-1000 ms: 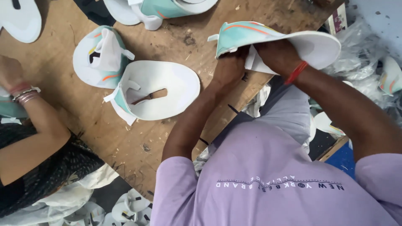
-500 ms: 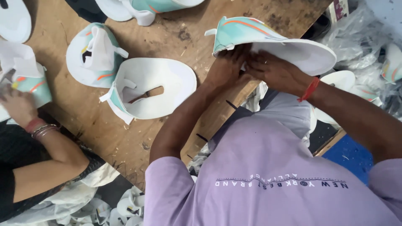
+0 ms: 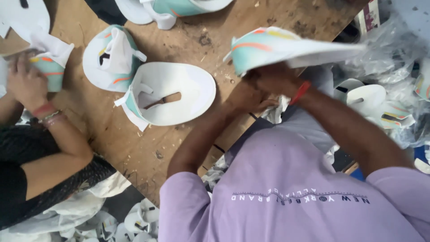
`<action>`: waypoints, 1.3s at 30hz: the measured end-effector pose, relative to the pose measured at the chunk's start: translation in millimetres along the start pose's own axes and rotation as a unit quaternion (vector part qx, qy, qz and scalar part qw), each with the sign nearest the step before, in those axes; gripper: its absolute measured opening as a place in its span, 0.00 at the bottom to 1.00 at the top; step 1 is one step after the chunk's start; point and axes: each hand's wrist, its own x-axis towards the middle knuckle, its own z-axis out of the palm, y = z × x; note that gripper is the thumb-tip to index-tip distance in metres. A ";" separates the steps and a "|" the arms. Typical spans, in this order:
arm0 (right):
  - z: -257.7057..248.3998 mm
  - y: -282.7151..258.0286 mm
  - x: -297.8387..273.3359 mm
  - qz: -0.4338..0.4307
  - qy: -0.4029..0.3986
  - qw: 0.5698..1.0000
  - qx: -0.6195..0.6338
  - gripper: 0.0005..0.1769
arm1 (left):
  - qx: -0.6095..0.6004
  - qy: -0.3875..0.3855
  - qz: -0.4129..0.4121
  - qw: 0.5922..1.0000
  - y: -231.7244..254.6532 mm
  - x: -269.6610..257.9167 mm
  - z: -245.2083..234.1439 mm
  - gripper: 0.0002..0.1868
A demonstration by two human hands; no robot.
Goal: The person picks up a foam sole piece and a fabric shoe upper from the work table, fits the upper onto the sole, and presses the edges together by hand. They set the joined pair aside and repeat the process with other upper and sole pieces from the table.
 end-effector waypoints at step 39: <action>-47.3 72.7 -138.0 -0.062 0.353 0.549 0.755 0.33 | -0.078 0.239 0.186 0.950 186.8 2.5 -160.7 0.19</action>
